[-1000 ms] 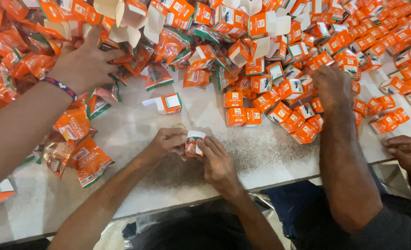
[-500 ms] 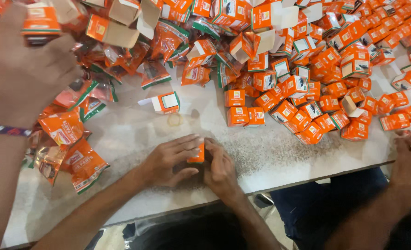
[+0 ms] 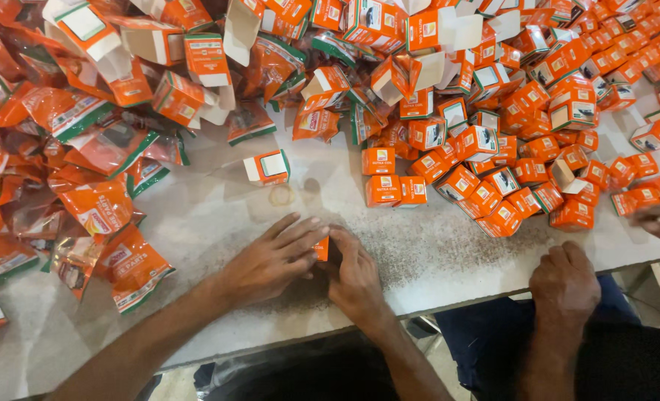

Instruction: The person repeatedly picks small orange and white boxes and plastic-wrapped packets from a table, places the packets into the boxes, folds the flaps, and stacks the closed boxes. The process is continuous and repetitive, with both hands actively involved in handling the items.

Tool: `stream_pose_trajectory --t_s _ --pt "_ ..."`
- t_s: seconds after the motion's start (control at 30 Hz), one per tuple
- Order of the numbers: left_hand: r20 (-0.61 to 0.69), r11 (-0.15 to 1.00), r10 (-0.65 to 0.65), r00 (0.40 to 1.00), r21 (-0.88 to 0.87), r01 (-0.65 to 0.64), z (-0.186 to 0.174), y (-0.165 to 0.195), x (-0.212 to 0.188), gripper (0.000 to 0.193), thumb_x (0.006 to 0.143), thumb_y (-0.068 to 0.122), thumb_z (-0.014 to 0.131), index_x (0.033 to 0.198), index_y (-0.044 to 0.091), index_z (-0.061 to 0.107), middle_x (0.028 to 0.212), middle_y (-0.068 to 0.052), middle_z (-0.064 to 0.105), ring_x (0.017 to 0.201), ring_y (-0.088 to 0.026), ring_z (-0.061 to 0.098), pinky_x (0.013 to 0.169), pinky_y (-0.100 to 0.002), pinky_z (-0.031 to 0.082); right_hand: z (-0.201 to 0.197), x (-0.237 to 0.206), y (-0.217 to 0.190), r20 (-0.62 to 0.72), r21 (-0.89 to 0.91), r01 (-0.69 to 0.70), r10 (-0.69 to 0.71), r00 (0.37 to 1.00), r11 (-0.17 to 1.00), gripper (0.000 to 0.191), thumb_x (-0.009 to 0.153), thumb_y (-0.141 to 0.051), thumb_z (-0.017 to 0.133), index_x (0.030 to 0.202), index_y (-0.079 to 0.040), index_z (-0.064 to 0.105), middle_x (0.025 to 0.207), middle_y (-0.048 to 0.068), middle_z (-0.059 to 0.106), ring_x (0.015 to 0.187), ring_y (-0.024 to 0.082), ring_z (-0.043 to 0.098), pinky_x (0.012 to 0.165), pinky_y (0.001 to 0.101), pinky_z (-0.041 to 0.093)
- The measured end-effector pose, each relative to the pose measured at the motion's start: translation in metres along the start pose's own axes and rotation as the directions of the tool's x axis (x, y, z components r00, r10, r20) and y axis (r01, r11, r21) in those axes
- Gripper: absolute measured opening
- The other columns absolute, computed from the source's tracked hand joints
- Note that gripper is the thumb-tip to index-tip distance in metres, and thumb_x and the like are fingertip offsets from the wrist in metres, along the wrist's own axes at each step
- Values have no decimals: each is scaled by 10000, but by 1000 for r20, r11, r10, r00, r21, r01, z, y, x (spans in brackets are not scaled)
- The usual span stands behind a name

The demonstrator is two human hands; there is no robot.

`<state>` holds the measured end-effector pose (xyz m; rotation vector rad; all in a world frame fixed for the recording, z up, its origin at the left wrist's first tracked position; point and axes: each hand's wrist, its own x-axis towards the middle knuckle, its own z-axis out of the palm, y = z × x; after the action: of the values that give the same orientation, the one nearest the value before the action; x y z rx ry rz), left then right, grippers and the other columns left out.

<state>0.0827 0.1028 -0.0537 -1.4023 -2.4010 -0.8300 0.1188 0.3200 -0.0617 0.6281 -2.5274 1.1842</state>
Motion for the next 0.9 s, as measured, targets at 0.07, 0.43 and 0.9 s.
stream_pose_trajectory --t_s 0.07,0.43,0.9 --pt "22 999 2 1000 33 -3 -1 1 -2 355 783 110 737 1106 79 592 1557 -180 485 1468 -390 441 1226 -604 305 -4 2 -2 43 -29 -3 4 999 1000 724 759 107 732 1418 42 440 1333 247 600 1231 453 604 1019 489 518" --pt "-234 807 -379 895 390 444 -29 -64 27 424 786 41 715 1206 57 659 1132 -109 656 1205 -320 598 1074 -542 407 -56 69 1 -198 -484 -22 -84 977 875 963 855 -212 778 1567 63 191 1568 388 290 1469 549 279 1211 606 268" --pt "-311 613 -443 841 580 537 -19 -153 55 581 754 194 725 1283 -25 626 1334 -276 548 1191 -410 571 868 -477 559 -17 27 -1 128 85 -160 148 981 984 644 851 -96 775 1401 -13 451 1411 236 552 1337 447 515 1108 492 417"
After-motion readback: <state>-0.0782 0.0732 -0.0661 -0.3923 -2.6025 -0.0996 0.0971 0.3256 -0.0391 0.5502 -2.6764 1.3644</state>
